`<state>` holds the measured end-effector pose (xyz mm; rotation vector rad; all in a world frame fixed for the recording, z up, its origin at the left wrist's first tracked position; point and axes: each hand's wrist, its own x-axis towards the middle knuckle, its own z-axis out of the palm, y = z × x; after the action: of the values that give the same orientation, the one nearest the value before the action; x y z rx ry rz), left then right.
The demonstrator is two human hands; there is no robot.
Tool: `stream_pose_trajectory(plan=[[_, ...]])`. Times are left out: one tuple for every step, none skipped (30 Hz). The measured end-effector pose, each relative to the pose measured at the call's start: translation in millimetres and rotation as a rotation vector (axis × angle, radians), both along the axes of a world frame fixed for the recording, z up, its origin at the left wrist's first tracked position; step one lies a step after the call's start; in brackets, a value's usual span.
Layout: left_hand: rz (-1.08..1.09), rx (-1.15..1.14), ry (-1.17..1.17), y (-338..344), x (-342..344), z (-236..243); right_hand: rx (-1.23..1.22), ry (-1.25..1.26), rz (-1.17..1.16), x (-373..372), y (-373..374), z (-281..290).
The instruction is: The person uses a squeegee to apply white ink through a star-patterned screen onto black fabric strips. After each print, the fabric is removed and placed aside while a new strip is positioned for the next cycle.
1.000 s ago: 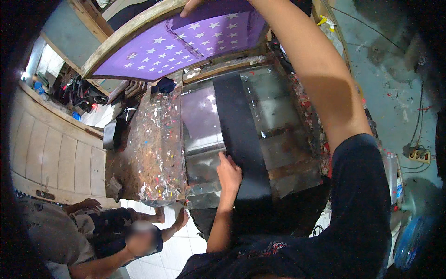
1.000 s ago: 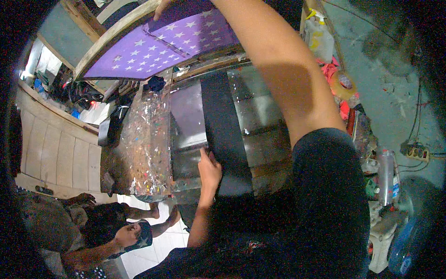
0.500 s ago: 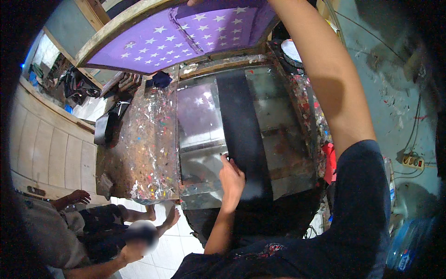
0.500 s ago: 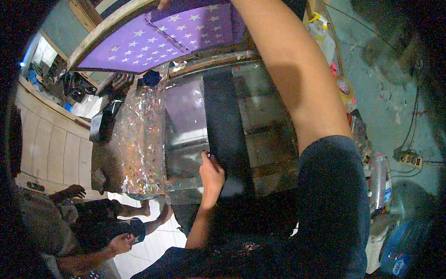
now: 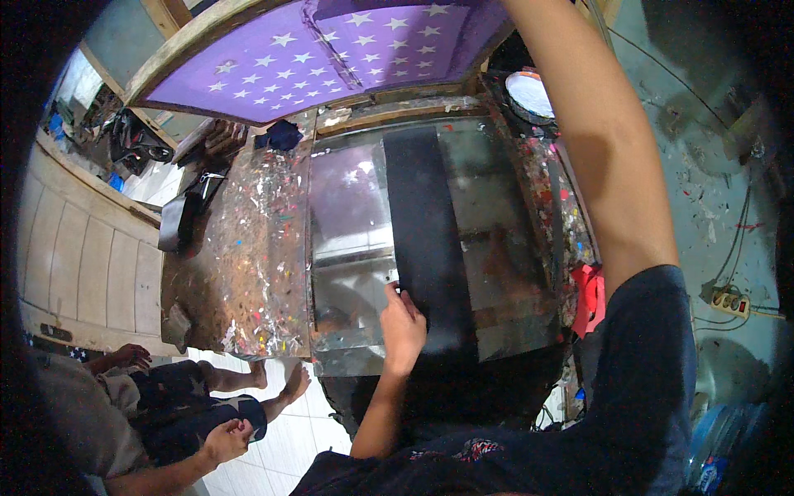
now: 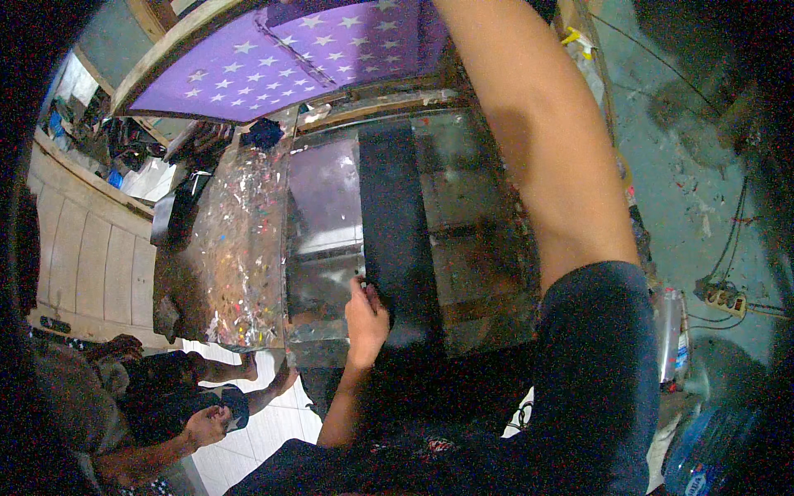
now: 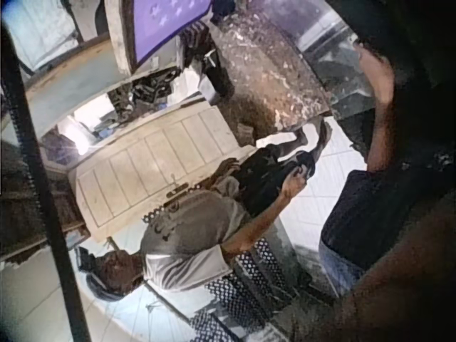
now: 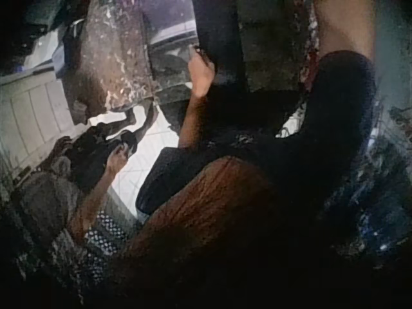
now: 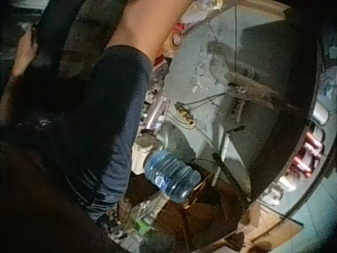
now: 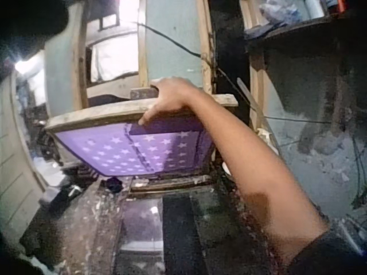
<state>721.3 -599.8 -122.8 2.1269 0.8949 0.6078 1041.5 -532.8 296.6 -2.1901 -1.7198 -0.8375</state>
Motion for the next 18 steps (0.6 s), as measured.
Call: stream_pose_trajectory(plan=[[-0.005, 0.012, 0.009, 0, 0, 0, -0.001, 0.004, -0.003, 1, 0, 0], [-0.006, -0.01, 0.022, 0, 0, 0, 0.016, -0.003, -0.005, 2, 0, 0], [-0.009, -0.022, 0.026, 0, 0, 0, 0.032, -0.011, -0.007, 3, 1, -1], [0.003, -0.046, 0.052, -1, 0, 1, 0.049, -0.019, -0.008, 3, 2, -1], [-0.004, -0.025, 0.029, -2, 0, 3, 0.044, -0.019, -0.008, 4, 3, -1], [0.004, -0.013, 0.026, -3, -1, 5, 0.04, -0.019, -0.007, 4, 5, -1], [0.002, 0.004, 0.013, -3, -2, 8, 0.038, -0.02, -0.006, 3, 5, -1], [-0.01, 0.03, 0.158, -2, -2, 13, 0.04, -0.023, -0.013, 3, 6, -1], [-0.03, 0.059, 0.29, 1, -3, 17, 0.042, -0.028, -0.019, 2, 5, -1], [-0.047, 0.091, 0.441, 5, -2, 23, 0.043, -0.036, -0.026, 2, 5, 0], [-0.016, 0.243, 0.407, 13, 4, 28, 0.034, -0.037, -0.019, 2, 4, 0], [0.021, 0.397, 0.395, 26, 15, 33, 0.025, -0.037, -0.012, 2, 2, 0], [0.046, 0.494, 0.439, 40, 26, 38, 0.017, -0.034, -0.003, 2, 1, 0], [-0.032, 0.509, 0.391, 58, 46, 42, 0.02, -0.011, 0.021, 2, 0, 1], [-0.098, 0.527, 0.336, 83, 74, 44, 0.026, 0.012, 0.044, 4, 0, 1], [-0.196, 0.533, 0.216, 103, 106, 43, 0.033, 0.034, 0.065, 5, 1, 2], [-0.257, 0.626, -0.015, 120, 139, 40, 0.037, 0.03, 0.049, 7, 4, 3], [-0.298, 0.66, -0.05, 139, 173, 34, 0.04, 0.023, 0.03, 9, 7, 4]])
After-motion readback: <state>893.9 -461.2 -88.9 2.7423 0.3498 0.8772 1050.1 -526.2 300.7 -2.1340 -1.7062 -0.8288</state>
